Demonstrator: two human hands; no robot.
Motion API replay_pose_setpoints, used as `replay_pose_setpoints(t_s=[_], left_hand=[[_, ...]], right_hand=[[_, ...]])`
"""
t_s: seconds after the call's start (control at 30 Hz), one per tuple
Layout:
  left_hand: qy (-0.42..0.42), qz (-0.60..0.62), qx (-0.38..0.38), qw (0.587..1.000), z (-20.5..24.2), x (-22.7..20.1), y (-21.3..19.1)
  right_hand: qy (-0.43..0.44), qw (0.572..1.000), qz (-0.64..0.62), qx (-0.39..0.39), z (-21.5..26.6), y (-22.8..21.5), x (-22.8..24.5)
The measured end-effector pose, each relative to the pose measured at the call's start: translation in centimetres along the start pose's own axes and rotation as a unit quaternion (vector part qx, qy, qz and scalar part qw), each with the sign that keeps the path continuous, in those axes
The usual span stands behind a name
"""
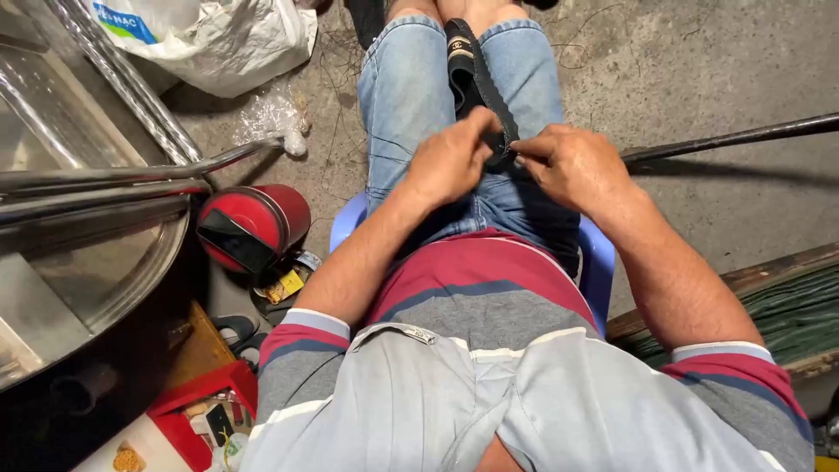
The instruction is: The person sits on a blue stool and sews the upper edge of a black slip-on shoe resting on their lap. They repeatedly push a needle through the shoe material and pull the thread tight, working along the side of the shoe.
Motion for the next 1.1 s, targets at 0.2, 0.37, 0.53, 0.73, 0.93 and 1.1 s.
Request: replay_pose_setpoints(t_s=[0.2, 0.37, 0.53, 0.73, 0.93, 1.1], left_hand=[[0.021, 0.238, 0.039, 0.97, -3.1, 2.9, 3.0], [-0.091, 0.369, 0.096, 0.92, -1.5, 1.2, 2.5], [0.009, 0.287, 0.039, 0.957, 0.0, 1.5, 0.9], [0.022, 0.053, 0.001, 0.998, 1.7, 1.3, 0.4], [-0.083, 0.175, 0.045, 0.98, 2.1, 3.6, 1.4], [-0.061, 0.3, -0.025, 0.952, 1.8, 2.0, -0.6]], right_hand=[[0.024, 0.988, 0.096, 0.117, 2.8, -4.1, 1.7], [0.101, 0.98, 0.116, 0.127, 2.9, -4.4, -1.5], [0.038, 0.982, -0.183, -0.013, -0.1, 1.1, -2.4], [-0.092, 0.822, -0.558, -0.061, -0.5, 3.4, -2.7], [-0.053, 0.886, -0.46, -0.019, -0.8, 4.4, -0.1], [-0.045, 0.931, -0.353, -0.086, -2.0, 3.6, -0.6]])
Point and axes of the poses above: each hand's wrist, its own z-axis away from the middle knuckle, its own y-axis out of the palm, x = y × z, the point moved 6 cm from there along -z, towards the middle knuckle, and after that the axes turned 6 degrees about x, right-handed, at the moved point
